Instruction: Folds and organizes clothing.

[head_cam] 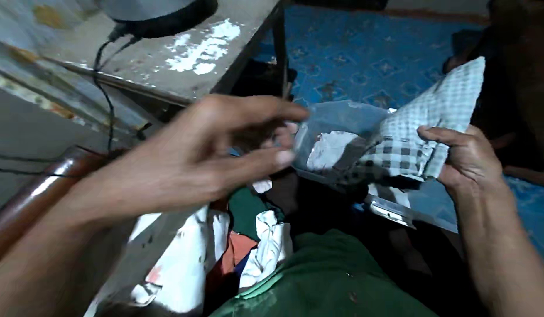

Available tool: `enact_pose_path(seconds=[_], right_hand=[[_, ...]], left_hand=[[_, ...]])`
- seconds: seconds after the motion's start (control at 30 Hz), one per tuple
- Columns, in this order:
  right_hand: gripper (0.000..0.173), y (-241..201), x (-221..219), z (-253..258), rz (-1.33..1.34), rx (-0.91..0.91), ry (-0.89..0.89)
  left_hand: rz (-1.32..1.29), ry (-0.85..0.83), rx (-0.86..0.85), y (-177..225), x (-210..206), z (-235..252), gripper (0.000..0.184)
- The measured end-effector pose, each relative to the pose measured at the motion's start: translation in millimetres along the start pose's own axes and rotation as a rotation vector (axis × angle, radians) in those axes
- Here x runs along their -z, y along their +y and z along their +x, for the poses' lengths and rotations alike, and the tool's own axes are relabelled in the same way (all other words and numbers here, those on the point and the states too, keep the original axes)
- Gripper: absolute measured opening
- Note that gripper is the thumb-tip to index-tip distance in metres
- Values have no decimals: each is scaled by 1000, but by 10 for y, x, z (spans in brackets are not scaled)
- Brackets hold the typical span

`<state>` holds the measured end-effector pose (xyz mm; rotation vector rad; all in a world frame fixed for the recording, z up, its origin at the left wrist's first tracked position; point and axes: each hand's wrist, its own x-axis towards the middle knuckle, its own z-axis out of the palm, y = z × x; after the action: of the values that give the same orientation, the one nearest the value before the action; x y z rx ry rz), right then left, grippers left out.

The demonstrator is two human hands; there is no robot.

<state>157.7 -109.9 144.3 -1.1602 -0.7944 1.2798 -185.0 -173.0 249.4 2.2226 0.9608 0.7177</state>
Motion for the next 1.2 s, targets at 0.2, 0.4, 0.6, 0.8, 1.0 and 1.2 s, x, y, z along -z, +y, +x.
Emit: enact_pose_path(seconds=[0.2,0.4,0.6,0.8,1.0,1.2], right_hand=[[30,42,-39,201,82,90,-145],[29,655,318,600,124,-19,-83],[53,1793,1041,993,-585,-502,121],[33,1479,744,979,-405,-473,183],[32,724,-82,901,1,-239,-53],[39,276,-765,792,114,-90,-265]], left_hand=[[-40,288,313,-129,215,-1046,52],[-210,287,457,-263,205,-1836,55],[-128,335,452,-460,0,-2192,54],[-108,315,491,-386,-69,-2051,54],[-135,272,494,-487,-46,-2117,58],[-181,307,516,-408,-87,-2143,52]])
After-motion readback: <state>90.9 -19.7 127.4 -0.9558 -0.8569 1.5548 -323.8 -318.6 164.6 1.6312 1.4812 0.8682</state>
